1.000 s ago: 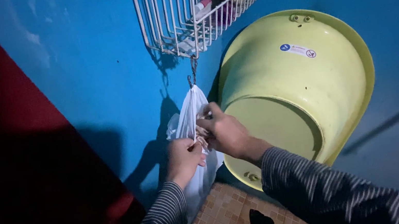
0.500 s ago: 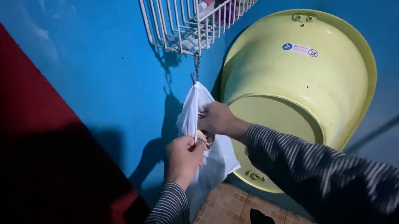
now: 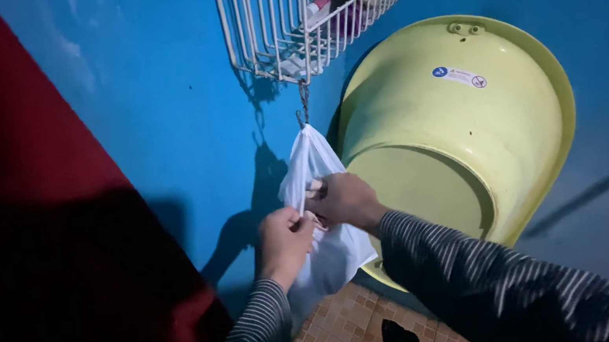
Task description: Packing various toiletry items and small household objects from a wall-mounted wire shelf into a white plastic bag.
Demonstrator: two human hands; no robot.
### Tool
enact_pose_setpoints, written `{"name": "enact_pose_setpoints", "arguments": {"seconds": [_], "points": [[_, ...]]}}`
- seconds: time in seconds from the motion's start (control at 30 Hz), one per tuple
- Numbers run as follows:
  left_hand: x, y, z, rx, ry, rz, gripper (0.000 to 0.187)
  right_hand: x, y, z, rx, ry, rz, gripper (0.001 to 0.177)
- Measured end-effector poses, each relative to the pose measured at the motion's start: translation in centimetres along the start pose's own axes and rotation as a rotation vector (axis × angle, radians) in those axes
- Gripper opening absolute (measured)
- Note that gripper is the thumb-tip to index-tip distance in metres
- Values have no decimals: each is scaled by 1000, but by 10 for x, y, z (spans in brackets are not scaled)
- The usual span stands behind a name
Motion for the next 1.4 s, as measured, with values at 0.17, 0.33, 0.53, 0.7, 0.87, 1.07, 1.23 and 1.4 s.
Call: {"name": "enact_pose_setpoints", "arguments": {"seconds": [0.17, 0.33, 0.53, 0.7, 0.87, 1.07, 1.23, 1.4], "points": [[16, -3, 3, 1, 4, -40, 25, -2, 16, -5, -202, -318, 150, 52], [11, 5, -3, 41, 0, 11, 23, -18, 55, -6, -247, -349, 203, 51], [4, 7, 4, 8, -1, -26, 23, -6, 45, -17, -80, -243, 388, 38], [6, 38, -4, 49, 62, 138, 23, -4, 64, -10, -11, -179, 411, 29], [-4, 95, -5, -267, 209, 257, 19, 34, 76, -7, 13, -33, 523, 25], [-51, 185, 1, -707, 224, 310, 15, 106, 75, -1, -46, 103, 474, 22], [-79, 251, 17, -1007, 169, 275, 24, 156, 88, 33, 0, 175, 454, 25], [-84, 301, 37, -1082, 233, 399, 21, 215, 81, 70, 88, 259, 467, 22]]}}
Point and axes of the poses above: each hand's wrist, its own z-axis towards the middle knuckle, its own x-axis out of the back of the hand, y = z × x, the point moved 9 cm from there along z, towards the middle knuckle, and after that the axes turned 9 degrees about x, right-handed, at the moved point
